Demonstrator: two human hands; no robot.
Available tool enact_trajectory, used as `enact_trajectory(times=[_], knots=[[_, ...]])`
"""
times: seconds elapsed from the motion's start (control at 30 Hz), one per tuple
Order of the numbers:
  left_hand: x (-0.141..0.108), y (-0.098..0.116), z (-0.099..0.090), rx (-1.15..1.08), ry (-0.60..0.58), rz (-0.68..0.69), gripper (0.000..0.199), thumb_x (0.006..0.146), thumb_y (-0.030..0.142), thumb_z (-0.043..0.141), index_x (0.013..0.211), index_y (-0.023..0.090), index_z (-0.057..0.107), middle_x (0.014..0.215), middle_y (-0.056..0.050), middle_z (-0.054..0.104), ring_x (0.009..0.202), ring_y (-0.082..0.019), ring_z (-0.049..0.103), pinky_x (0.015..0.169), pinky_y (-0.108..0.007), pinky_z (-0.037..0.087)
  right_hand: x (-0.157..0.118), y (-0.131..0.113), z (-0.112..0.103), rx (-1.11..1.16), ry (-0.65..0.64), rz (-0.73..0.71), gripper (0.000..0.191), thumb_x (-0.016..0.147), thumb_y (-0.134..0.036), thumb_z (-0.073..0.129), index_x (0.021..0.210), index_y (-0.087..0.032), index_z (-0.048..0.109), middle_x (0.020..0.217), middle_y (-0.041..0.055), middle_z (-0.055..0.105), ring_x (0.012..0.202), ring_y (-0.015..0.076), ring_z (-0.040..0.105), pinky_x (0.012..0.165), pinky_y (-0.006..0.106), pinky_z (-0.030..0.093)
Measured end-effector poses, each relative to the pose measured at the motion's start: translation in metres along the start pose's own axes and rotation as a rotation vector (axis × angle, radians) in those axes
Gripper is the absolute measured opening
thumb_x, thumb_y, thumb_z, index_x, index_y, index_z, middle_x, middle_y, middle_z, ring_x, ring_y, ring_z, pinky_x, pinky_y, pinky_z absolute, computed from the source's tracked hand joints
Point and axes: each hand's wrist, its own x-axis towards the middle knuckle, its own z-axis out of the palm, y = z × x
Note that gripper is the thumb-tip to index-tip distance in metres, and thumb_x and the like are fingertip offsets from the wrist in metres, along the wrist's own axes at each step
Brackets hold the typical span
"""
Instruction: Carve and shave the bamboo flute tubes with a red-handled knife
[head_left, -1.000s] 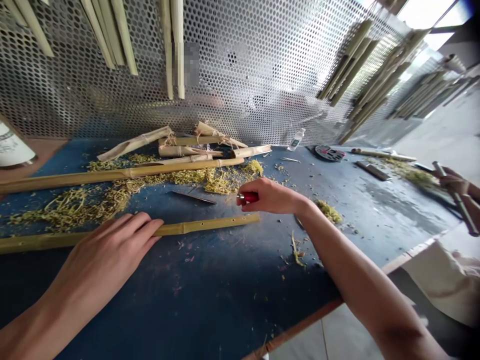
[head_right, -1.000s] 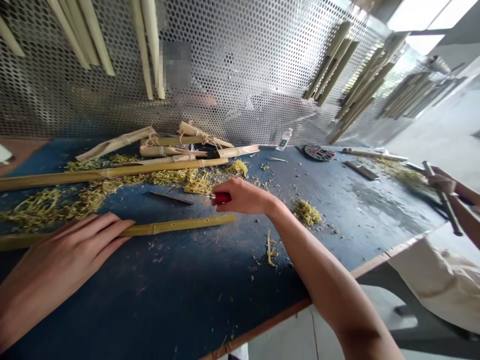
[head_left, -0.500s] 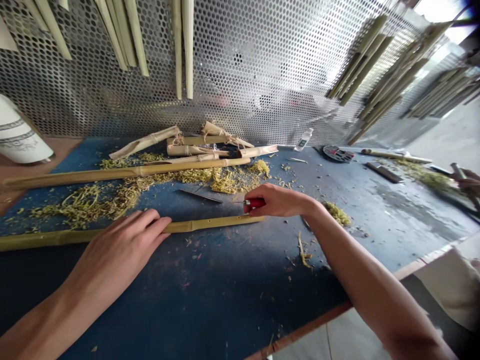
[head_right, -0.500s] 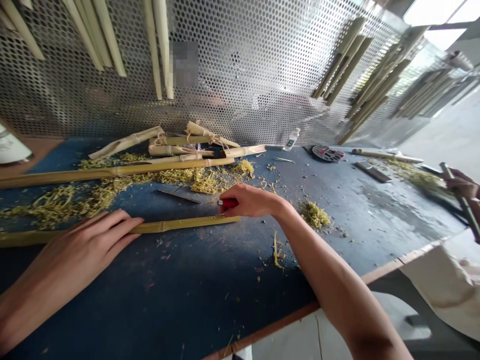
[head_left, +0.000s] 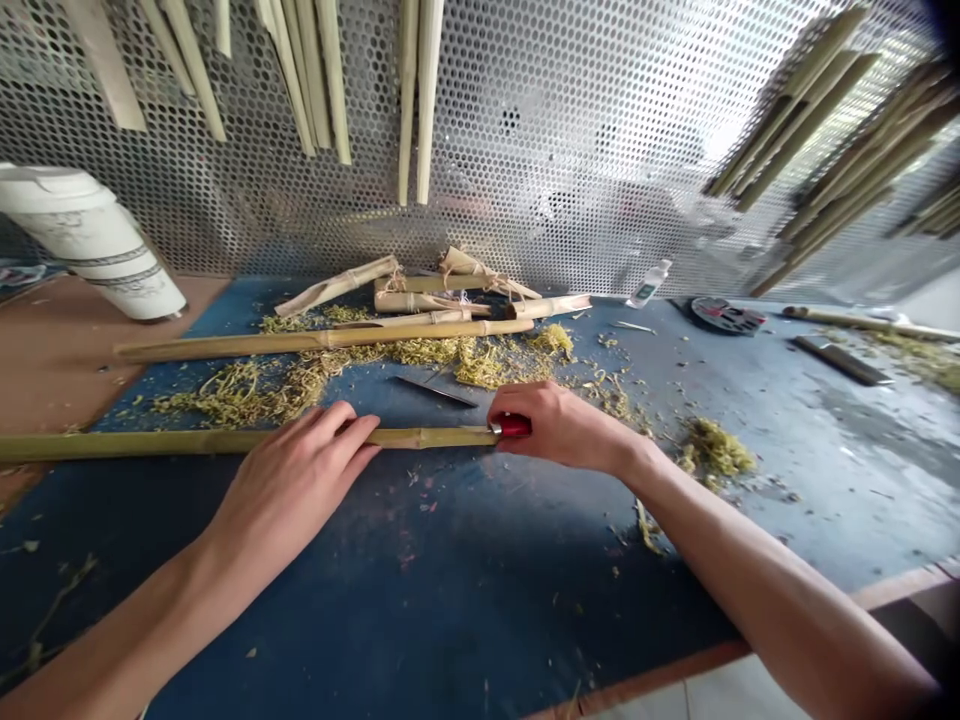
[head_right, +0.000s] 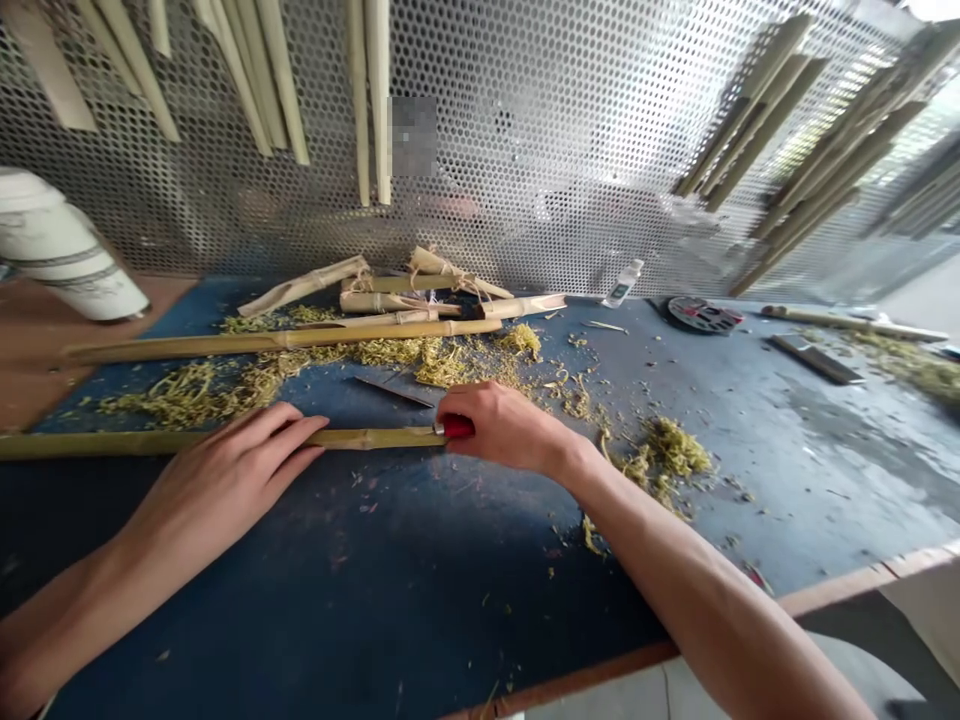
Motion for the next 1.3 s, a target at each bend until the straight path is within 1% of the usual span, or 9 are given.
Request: enact_trajectory(times=[0.23,0.5,0.67,0.8,0.9,0.97,1.1,1.2,1.3], knots=[[0.004,-0.013,0.002,-0.044,0.004,0.026,0.041,0.125,0.029,0.038,0.138,0.023,0.076,0.131,-0.01,0.086,0.111,-0.03,0.085,0.089,-0.039,0.064,0.0,0.01,-0.001,0.03,-0.002,0.04,0.02,0.1,-0.028,0.082,0.088,-0.022,0.066,0.081,-0.0015,0.066,0.072,0.0159,0.055,0.07,0.032,0.038],[-0.003,-0.026,0.011,-0.074,0.068,0.068,0.033,0.119,0.037,0.042,0.124,0.028,0.073,0.132,-0.012,0.084,0.111,-0.035,0.084,0.081,-0.044,0.065,-0.007,0.016,-0.021,0.071,-0.105,0.017,0.017,0.095,-0.028,0.09,0.1,-0.02,0.076,0.097,-0.0001,0.073,0.082,0.0149,0.062,0.074,0.029,0.042],[-0.003,-0.026,0.011,-0.131,0.067,0.069,0.028,0.118,0.044,0.047,0.119,0.031,0.072,0.124,-0.007,0.082,0.1,-0.03,0.084,0.074,-0.039,0.061,-0.009,0.019,-0.022,0.091,-0.179,-0.028,0.024,0.093,-0.023,0.095,0.112,-0.017,0.082,0.107,0.0027,0.077,0.088,0.0164,0.067,0.076,0.029,0.047],[-0.003,-0.02,0.014,-0.224,0.049,0.109,0.032,0.12,0.047,0.05,0.132,0.031,0.075,0.132,-0.007,0.08,0.107,-0.029,0.084,0.079,-0.035,0.059,-0.006,0.018,-0.015,0.132,-0.213,-0.126,0.038,0.094,-0.017,0.097,0.129,-0.017,0.083,0.118,0.0059,0.081,0.1,0.0185,0.072,0.086,0.031,0.053],[-0.003,-0.013,0.019,-0.307,0.026,0.18,0.037,0.123,0.04,0.049,0.152,0.04,0.072,0.141,-0.003,0.079,0.119,-0.026,0.083,0.092,-0.032,0.058,-0.004,0.017,-0.013,0.163,-0.222,-0.19,0.044,0.097,-0.015,0.094,0.139,-0.018,0.083,0.126,0.0076,0.082,0.106,0.0186,0.075,0.093,0.032,0.055],[-0.002,-0.009,0.02,-0.349,0.009,0.22,0.043,0.124,0.035,0.047,0.16,0.044,0.069,0.141,-0.001,0.079,0.122,-0.025,0.083,0.093,-0.029,0.056,-0.003,0.018,-0.012,0.174,-0.215,-0.212,0.044,0.097,-0.013,0.092,0.141,-0.018,0.083,0.128,0.0081,0.082,0.107,0.0186,0.076,0.094,0.032,0.056],[0.002,-0.005,0.016,-0.368,-0.029,0.204,0.053,0.122,0.02,0.042,0.163,0.041,0.068,0.138,-0.002,0.08,0.114,-0.022,0.084,0.083,-0.027,0.053,-0.003,0.02,-0.01,0.183,-0.184,-0.228,0.043,0.098,-0.01,0.088,0.14,-0.018,0.085,0.125,0.0069,0.08,0.105,0.0174,0.076,0.091,0.031,0.056],[0.002,-0.006,0.011,-0.379,-0.069,0.194,0.061,0.121,0.015,0.038,0.168,0.045,0.062,0.143,-0.002,0.079,0.121,-0.021,0.083,0.091,-0.025,0.054,-0.002,0.023,-0.007,0.192,-0.142,-0.236,0.04,0.1,-0.012,0.087,0.138,-0.021,0.086,0.124,0.0056,0.079,0.101,0.0162,0.075,0.088,0.03,0.056],[0.001,-0.01,0.009,-0.4,-0.111,0.189,0.066,0.122,0.014,0.036,0.173,0.052,0.056,0.145,0.001,0.077,0.124,-0.019,0.082,0.09,-0.022,0.053,-0.001,0.024,-0.004,0.186,-0.119,-0.254,0.038,0.098,-0.018,0.092,0.135,-0.021,0.086,0.124,0.0055,0.08,0.102,0.0166,0.074,0.088,0.03,0.056]])
